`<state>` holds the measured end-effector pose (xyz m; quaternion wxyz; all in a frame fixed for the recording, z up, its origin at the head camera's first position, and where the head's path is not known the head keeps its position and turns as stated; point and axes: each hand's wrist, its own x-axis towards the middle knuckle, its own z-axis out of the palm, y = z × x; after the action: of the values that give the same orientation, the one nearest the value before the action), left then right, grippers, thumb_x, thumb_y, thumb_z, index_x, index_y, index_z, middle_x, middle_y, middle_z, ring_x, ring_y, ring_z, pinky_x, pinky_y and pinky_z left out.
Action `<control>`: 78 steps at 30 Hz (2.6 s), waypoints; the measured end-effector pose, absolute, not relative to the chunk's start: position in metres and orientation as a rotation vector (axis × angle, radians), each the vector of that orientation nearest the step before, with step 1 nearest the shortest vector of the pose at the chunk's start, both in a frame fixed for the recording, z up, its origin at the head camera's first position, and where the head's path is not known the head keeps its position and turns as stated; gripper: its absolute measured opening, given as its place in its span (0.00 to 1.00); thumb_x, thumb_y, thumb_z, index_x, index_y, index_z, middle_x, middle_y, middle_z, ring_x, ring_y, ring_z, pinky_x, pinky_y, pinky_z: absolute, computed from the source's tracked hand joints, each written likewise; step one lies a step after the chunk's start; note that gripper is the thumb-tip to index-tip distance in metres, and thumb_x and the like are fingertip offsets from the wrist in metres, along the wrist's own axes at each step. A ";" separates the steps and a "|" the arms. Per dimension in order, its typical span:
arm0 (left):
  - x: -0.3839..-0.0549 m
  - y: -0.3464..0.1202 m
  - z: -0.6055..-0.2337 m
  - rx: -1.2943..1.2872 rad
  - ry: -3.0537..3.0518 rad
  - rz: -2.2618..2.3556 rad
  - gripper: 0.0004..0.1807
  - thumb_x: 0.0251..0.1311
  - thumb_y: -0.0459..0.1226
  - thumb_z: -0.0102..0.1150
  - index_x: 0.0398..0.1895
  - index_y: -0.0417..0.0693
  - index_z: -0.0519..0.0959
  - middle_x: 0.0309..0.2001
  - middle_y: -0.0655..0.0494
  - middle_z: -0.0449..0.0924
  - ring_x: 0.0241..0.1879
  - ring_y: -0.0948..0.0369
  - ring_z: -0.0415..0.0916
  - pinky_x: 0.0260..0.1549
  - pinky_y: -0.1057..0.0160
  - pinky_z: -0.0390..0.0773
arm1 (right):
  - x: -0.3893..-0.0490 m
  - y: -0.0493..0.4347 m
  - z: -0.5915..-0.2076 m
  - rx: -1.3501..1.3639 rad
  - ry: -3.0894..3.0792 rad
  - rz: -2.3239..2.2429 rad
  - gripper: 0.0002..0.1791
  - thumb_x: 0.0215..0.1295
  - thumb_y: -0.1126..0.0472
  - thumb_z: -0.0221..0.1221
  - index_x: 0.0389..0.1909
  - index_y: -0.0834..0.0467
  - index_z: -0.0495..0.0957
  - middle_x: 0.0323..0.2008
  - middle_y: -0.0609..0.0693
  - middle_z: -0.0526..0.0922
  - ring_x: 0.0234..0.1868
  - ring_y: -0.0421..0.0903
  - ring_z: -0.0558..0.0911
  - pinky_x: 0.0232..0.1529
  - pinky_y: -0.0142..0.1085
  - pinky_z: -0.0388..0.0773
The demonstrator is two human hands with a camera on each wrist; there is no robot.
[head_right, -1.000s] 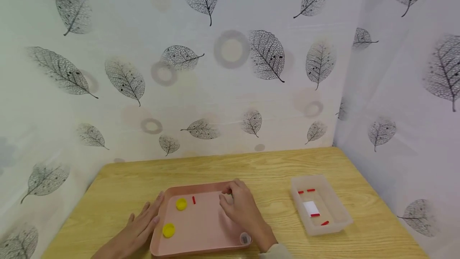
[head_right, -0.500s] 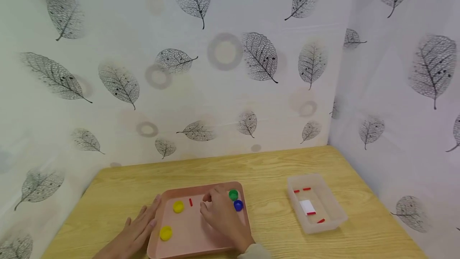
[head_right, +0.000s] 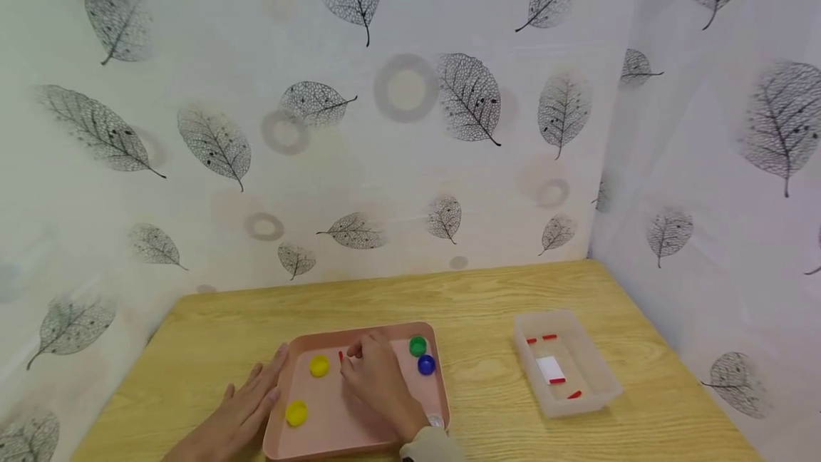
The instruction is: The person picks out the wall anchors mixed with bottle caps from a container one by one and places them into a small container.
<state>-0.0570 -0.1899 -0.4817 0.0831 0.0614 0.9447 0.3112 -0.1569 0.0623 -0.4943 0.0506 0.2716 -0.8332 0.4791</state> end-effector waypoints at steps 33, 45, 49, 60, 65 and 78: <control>-0.059 -0.188 -0.483 0.235 2.867 0.906 0.33 0.84 0.48 0.33 0.85 0.59 0.40 0.82 0.49 0.42 0.74 0.26 0.41 0.53 0.12 0.33 | -0.154 0.029 -0.512 0.576 -2.679 1.051 0.11 0.56 0.66 0.70 0.23 0.58 0.76 0.28 0.46 0.70 0.31 0.43 0.70 0.35 0.35 0.74; -0.054 -0.191 -0.479 0.189 2.875 0.884 0.33 0.84 0.49 0.32 0.85 0.60 0.39 0.82 0.50 0.40 0.75 0.27 0.40 0.55 0.13 0.32 | -0.154 0.024 -0.505 0.586 -2.806 1.124 0.10 0.61 0.66 0.68 0.24 0.56 0.76 0.30 0.44 0.71 0.33 0.42 0.70 0.35 0.34 0.74; -0.051 -0.192 -0.478 0.170 2.889 0.895 0.33 0.84 0.49 0.33 0.85 0.59 0.41 0.82 0.52 0.42 0.76 0.28 0.41 0.57 0.14 0.32 | -0.154 0.023 -0.502 0.585 -2.827 1.188 0.09 0.61 0.66 0.67 0.24 0.56 0.78 0.30 0.45 0.72 0.33 0.42 0.71 0.35 0.35 0.75; -0.059 -0.187 -0.476 0.186 2.860 0.938 0.33 0.84 0.50 0.33 0.85 0.62 0.39 0.82 0.55 0.41 0.78 0.33 0.38 0.59 0.15 0.31 | -0.159 0.034 -0.502 0.532 -2.776 1.328 0.10 0.60 0.67 0.66 0.24 0.58 0.76 0.28 0.47 0.71 0.30 0.43 0.70 0.31 0.33 0.73; -0.057 -0.190 -0.474 0.180 2.873 0.915 0.33 0.84 0.50 0.33 0.85 0.61 0.40 0.82 0.56 0.40 0.78 0.33 0.39 0.60 0.16 0.31 | -0.157 0.034 -0.501 0.502 -2.796 1.407 0.09 0.61 0.66 0.66 0.25 0.57 0.76 0.29 0.47 0.70 0.30 0.44 0.71 0.31 0.32 0.73; -0.052 -0.187 -0.476 0.197 2.836 0.918 0.33 0.84 0.49 0.32 0.85 0.58 0.39 0.83 0.54 0.40 0.76 0.30 0.38 0.57 0.14 0.30 | -0.151 0.036 -0.500 0.432 -2.824 1.447 0.10 0.57 0.70 0.66 0.23 0.57 0.76 0.28 0.48 0.71 0.29 0.43 0.71 0.28 0.31 0.73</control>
<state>-0.0525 -0.1871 -0.4762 0.0770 0.0657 0.9465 0.3064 -0.1511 0.0364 -0.5004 -0.0304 0.1349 -0.8815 0.4515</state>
